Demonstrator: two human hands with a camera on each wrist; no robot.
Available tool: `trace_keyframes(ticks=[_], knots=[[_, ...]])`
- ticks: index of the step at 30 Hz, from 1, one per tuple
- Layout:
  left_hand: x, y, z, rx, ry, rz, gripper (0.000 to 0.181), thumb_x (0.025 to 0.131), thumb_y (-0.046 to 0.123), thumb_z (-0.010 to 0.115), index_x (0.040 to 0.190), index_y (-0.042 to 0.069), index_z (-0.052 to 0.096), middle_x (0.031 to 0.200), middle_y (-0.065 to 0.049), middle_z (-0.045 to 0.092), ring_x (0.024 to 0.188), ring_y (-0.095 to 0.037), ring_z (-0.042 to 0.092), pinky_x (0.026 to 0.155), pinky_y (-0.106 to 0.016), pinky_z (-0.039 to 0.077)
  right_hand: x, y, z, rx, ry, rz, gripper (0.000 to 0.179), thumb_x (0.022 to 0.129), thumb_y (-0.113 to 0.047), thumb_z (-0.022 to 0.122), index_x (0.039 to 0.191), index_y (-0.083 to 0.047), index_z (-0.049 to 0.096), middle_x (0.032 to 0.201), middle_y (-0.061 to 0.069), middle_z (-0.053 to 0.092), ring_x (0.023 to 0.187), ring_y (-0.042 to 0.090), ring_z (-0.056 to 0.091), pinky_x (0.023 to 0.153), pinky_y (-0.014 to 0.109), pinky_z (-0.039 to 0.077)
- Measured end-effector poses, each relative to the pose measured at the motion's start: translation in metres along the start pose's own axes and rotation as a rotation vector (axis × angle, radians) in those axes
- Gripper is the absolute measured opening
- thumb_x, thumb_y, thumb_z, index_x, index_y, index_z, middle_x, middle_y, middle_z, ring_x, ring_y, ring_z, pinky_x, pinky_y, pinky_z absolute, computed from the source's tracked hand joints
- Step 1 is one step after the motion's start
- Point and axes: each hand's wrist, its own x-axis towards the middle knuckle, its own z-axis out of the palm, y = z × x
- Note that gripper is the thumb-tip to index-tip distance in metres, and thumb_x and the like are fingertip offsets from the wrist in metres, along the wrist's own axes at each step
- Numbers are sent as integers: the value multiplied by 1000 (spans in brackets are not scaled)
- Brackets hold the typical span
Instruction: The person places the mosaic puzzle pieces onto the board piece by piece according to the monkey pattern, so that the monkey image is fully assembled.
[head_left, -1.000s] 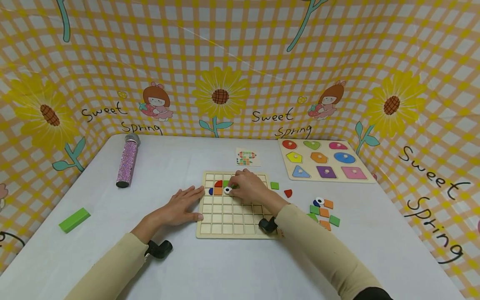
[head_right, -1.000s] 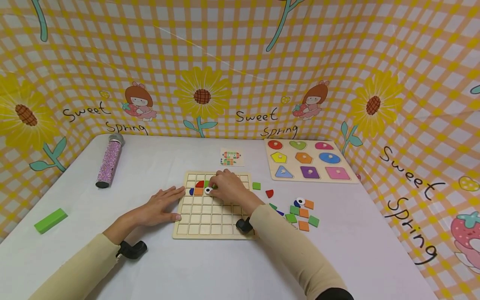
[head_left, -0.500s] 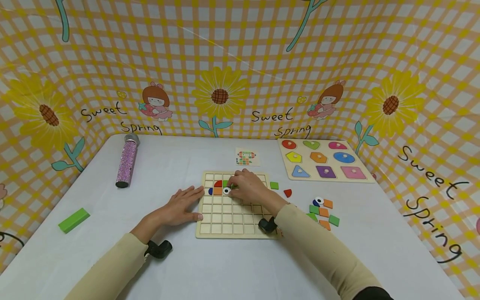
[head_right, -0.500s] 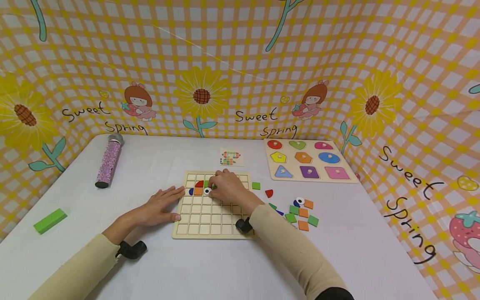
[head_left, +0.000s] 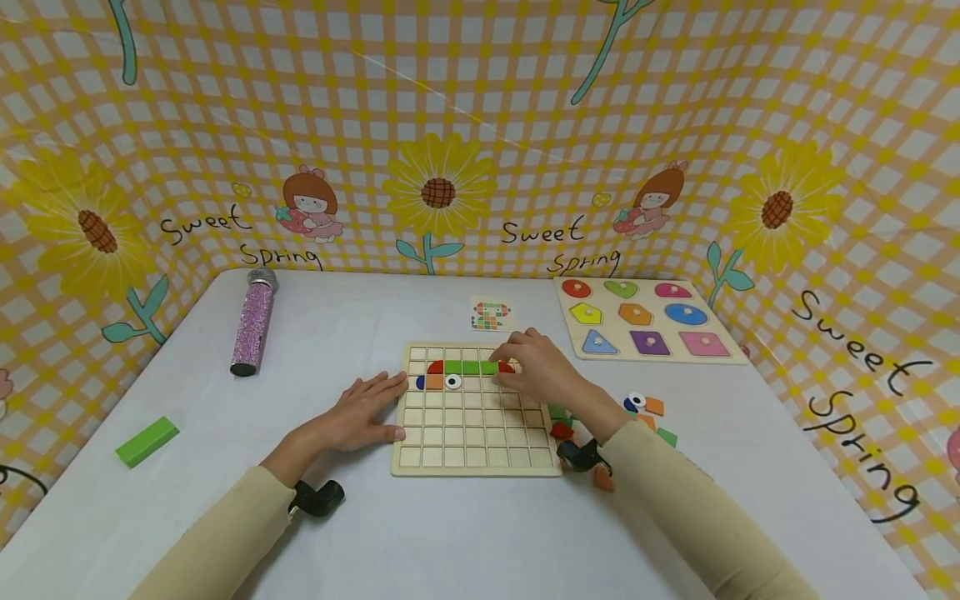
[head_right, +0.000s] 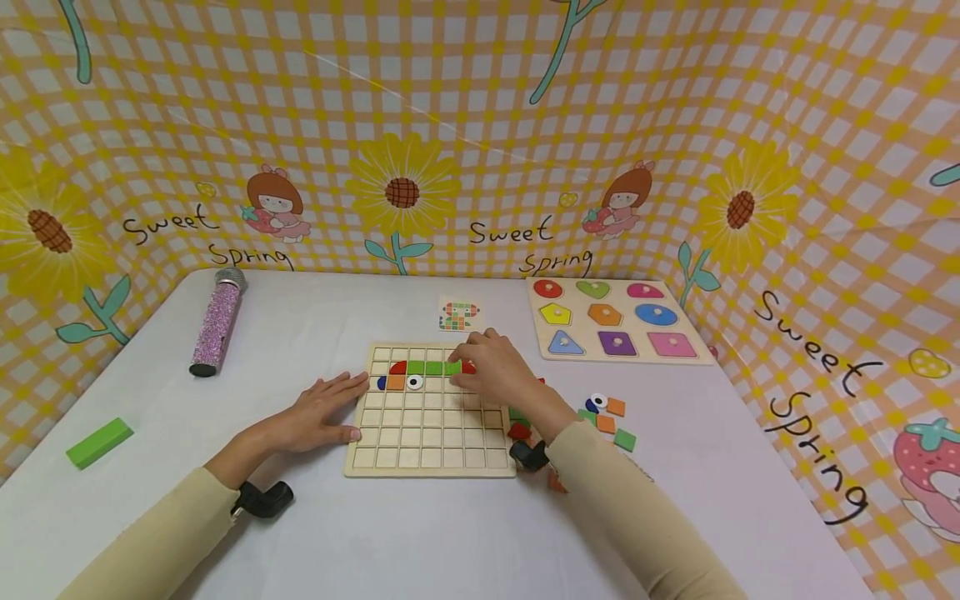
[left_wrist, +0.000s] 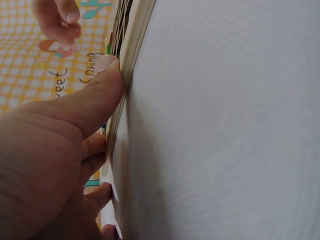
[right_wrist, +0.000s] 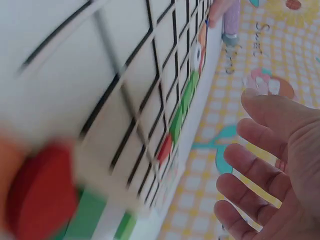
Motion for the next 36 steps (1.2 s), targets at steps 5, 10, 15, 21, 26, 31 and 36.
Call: trace_keyframes(ticks=[5, 10, 15, 21, 26, 31, 36], knots=[[0, 0, -1, -16, -4, 7, 78, 88, 35, 64, 149, 5, 26, 158, -13, 22, 146, -39, 12, 115, -64, 4, -26, 23, -15, -8, 31, 32, 29, 82, -26, 73, 107, -11, 71, 98, 7, 65, 91, 22, 49, 79, 40, 42], [0, -1, 0, -17, -12, 7, 78, 88, 37, 64, 149, 6, 26, 158, -12, 21, 146, -38, 11, 115, -63, 4, -51, 51, -26, -5, 24, 115, 31, 82, -26, 73, 109, -10, 70, 101, 8, 65, 96, 24, 49, 83, 43, 45], [1, -2, 0, -19, -14, 7, 78, 89, 37, 63, 149, 6, 26, 158, -11, 20, 147, -38, 11, 116, -62, 3, -76, 80, -33, 2, 16, 186, 31, 82, -24, 74, 109, -9, 69, 103, 10, 65, 102, 29, 51, 85, 48, 47], [0, -2, 0, -10, -14, 2, 78, 89, 37, 63, 149, 6, 25, 158, -11, 20, 147, -38, 10, 116, -62, 3, -105, 109, -39, 26, -35, 274, 29, 84, -23, 70, 110, -10, 69, 106, 12, 64, 104, 31, 48, 86, 52, 45], [1, -2, -1, -13, -12, -1, 77, 89, 36, 63, 149, 7, 26, 158, -11, 20, 147, -38, 10, 116, -62, 4, -119, 129, -38, 33, -76, 355, 29, 86, -25, 68, 111, -10, 69, 108, 12, 63, 102, 30, 47, 82, 49, 48], [1, -1, -2, -15, -16, 3, 77, 89, 35, 63, 149, 6, 26, 158, -12, 20, 146, -39, 10, 116, -62, 3, -126, 144, -35, 16, -84, 364, 29, 85, -24, 69, 109, -9, 70, 103, 11, 64, 98, 28, 48, 77, 38, 47], [1, -2, -1, -15, -22, -6, 77, 89, 37, 63, 149, 6, 26, 158, -11, 20, 147, -37, 10, 116, -61, 3, -130, 151, -34, -6, -85, 326, 27, 83, -23, 70, 106, -8, 71, 99, 10, 65, 94, 26, 48, 73, 33, 43]])
